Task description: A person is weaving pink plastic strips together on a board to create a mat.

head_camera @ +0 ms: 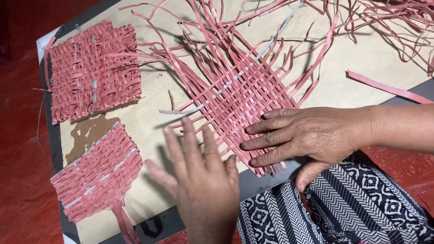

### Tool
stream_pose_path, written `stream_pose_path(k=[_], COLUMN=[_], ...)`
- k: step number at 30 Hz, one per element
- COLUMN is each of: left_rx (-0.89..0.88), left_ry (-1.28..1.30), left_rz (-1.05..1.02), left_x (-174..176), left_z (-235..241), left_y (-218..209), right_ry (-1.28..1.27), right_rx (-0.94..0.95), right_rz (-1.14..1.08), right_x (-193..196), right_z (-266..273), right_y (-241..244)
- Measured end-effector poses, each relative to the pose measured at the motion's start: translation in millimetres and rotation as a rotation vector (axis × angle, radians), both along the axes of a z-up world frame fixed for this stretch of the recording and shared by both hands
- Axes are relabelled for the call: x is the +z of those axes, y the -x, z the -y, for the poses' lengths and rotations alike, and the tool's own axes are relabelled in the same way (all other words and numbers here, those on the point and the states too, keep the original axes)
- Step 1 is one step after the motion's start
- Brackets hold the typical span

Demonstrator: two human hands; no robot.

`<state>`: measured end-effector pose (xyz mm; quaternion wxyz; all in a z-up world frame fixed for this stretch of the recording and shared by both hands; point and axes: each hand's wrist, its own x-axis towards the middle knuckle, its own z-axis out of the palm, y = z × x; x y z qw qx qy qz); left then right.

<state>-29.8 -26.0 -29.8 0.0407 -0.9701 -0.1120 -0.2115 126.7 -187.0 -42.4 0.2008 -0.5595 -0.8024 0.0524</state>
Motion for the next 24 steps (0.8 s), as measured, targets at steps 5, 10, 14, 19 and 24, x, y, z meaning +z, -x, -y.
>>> stream_pose_path(k=[5,10,14,19,24], left_rx=[-0.126,0.032,0.043,0.038,0.058], left_ry=[0.197,0.142,0.132,0.133,0.084], left_rz=[0.007,-0.024,-0.041,-0.027,-0.114], left_x=[-11,-36,-37,-31,-31], left_z=[-2,-22,-23,-22,-27], left_y=[-35,-48,-46,-48,-52], right_ry=[0.057,0.095,-0.123,-0.095,-0.035], right_rx=[-0.007,-0.142,-0.508,-0.824,-0.866], right_rz=[-0.15,-0.451,-0.253,0.007,-0.039], right_x=[3,33,12,-19,-17], right_z=[-2,-10,-29,-55,-64], right_y=[-1,10,-18,-58,-50])
